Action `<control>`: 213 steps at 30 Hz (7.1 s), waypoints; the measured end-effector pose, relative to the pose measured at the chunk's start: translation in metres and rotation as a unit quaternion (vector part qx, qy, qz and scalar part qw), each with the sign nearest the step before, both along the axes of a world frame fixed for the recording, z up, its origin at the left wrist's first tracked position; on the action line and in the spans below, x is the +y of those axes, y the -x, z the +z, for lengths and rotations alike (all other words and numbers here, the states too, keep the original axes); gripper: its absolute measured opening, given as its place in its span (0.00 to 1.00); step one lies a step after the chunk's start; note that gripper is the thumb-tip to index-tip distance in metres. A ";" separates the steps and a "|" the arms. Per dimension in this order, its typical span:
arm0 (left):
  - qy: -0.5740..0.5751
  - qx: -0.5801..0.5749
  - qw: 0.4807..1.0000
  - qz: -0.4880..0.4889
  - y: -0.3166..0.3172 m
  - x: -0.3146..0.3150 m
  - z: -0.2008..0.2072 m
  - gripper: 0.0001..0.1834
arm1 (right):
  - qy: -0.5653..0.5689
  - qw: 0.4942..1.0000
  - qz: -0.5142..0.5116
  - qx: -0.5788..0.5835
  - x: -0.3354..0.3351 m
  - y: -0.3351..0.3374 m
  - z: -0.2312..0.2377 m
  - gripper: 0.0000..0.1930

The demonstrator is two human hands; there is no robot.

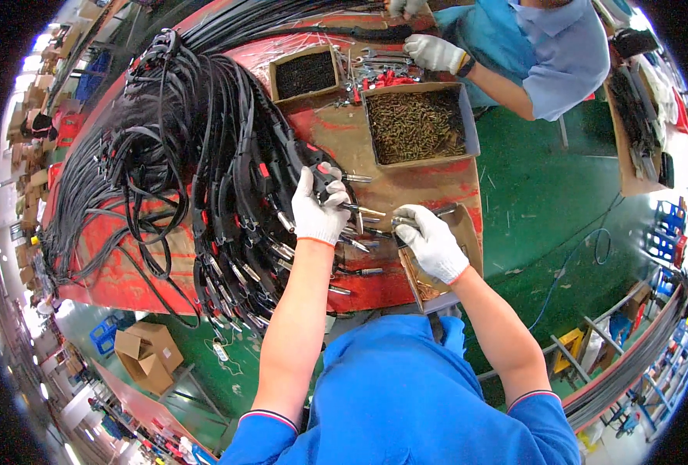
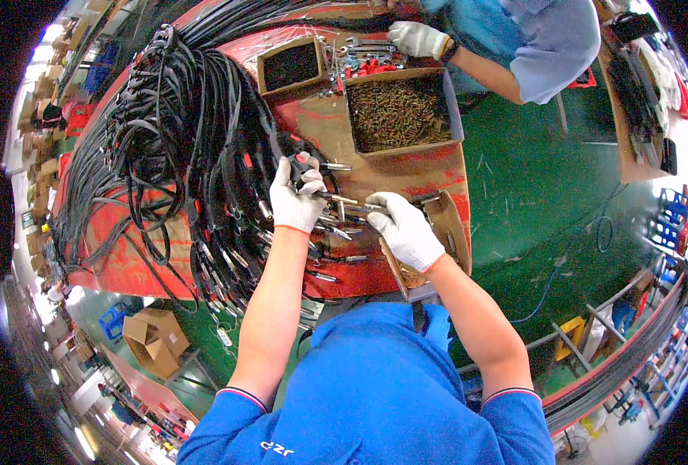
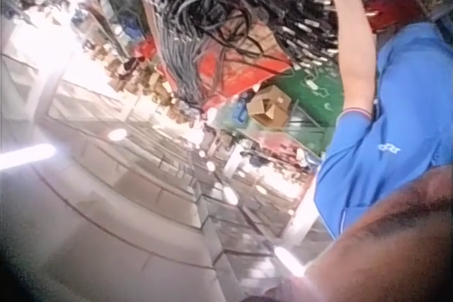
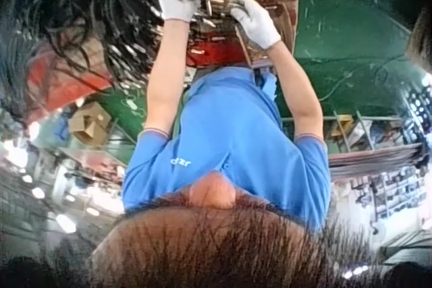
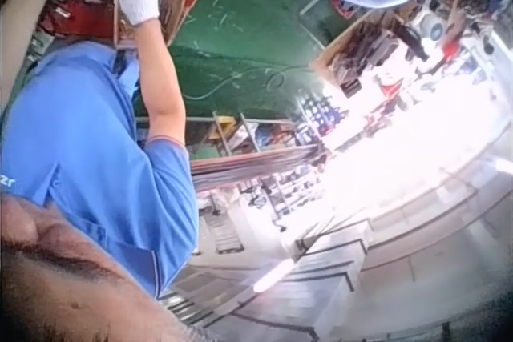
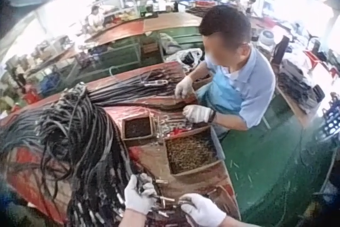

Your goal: The person assembles electrical wire harnesses by adding connectors and small metal components to wire bundles, using pliers to secure the components.

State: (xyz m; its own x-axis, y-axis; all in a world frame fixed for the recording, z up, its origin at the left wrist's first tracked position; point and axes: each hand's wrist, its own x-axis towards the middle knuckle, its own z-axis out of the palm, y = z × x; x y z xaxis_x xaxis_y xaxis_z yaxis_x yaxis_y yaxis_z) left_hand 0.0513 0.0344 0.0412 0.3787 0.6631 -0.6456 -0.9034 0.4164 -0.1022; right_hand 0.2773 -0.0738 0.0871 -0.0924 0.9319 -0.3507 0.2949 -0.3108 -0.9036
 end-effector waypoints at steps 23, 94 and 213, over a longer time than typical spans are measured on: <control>0.016 0.091 0.991 0.101 -0.017 0.015 0.014 0.23 | -0.010 0.997 0.012 -0.080 0.019 0.009 -0.001 0.16; 0.004 0.167 0.985 -0.030 0.001 0.030 -0.024 0.08 | -0.067 0.978 0.081 -0.178 0.031 0.023 -0.030 0.15; -0.508 0.749 -0.036 -0.425 -0.005 0.079 0.019 0.20 | -0.080 0.920 0.192 -0.333 -0.135 -0.027 -0.049 0.07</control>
State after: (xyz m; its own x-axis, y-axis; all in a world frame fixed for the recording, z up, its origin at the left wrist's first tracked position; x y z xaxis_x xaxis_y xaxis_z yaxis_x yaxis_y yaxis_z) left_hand 0.0567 0.1137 0.0600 0.6146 0.7686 -0.1776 0.7888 -0.6015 0.1268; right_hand 0.3039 -0.2085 0.0379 -0.2402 0.9197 -0.3106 0.8597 0.0530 -0.5080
